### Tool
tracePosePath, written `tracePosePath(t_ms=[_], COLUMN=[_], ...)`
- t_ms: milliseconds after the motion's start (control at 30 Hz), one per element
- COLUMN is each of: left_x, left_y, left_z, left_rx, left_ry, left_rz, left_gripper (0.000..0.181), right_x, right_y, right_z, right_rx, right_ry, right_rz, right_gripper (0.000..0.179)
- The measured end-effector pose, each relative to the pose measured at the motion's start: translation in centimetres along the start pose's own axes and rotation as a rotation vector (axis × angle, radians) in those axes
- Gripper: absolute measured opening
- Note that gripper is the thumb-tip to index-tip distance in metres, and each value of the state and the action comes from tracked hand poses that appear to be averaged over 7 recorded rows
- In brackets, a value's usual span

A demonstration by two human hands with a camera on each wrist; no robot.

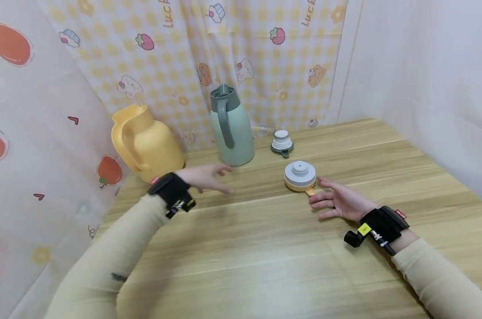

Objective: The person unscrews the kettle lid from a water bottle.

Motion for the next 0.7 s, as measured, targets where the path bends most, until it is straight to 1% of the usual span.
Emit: tracePosePath(t_ms=[67,133,200,333,400,433,500,600,633,700], left_x=[-2.4,-4.4,-6.1,-9.7,-11.3,-12.1,-13.4,-15.0,-15.3,-15.9], left_y=[0.1,0.2,0.4,0.6,0.6,0.6,0.5,0.1,-0.2,-0.7], left_z=[2.0,3.8,5.6,8.8,10.4,11.3,12.9,15.1,15.6,16.3], left_rx=[0.008,0.016,0.026,0.063,0.066,0.063,0.041,0.004,-0.001,-0.006], left_ry=[-0.029,-0.052,-0.077,-0.111,-0.119,-0.121,-0.11,-0.086,-0.067,-0.041], left_rz=[0.048,0.085,0.103,0.085,0.114,0.15,0.245,0.388,0.424,0.441], left_gripper=[0.085,0.088,0.089,0.09,0.09,0.089,0.089,0.088,0.087,0.085], right_x=[-0.1,-0.1,-0.1,0.0,0.1,0.1,0.1,0.0,0.0,-0.1], right_y=[-0.1,-0.2,-0.2,-0.1,-0.1,0.0,0.0,0.0,0.0,0.0], right_z=[0.0,0.1,0.0,-0.3,-0.3,-0.3,-0.3,-0.3,-0.3,-0.3], right_rx=[-0.007,-0.015,-0.03,-0.054,-0.061,-0.062,-0.062,-0.064,-0.065,-0.066], right_ry=[0.003,0.001,-0.007,-0.022,-0.026,-0.027,-0.028,-0.028,-0.028,-0.027], right_rz=[-0.026,-0.052,-0.071,-0.112,-0.132,-0.142,-0.155,-0.165,-0.167,-0.171], right_gripper=[0.066,0.067,0.068,0.068,0.067,0.066,0.066,0.066,0.065,0.065])
Point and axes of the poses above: each hand's wrist, its own z-axis towards the middle knuckle, its own y-axis out of the back of the hand, x = y × z, the point moved 7 cm from there along z, towards the middle knuckle, and after that the axes turned 12 degrees about x, right-handed, at the moved point
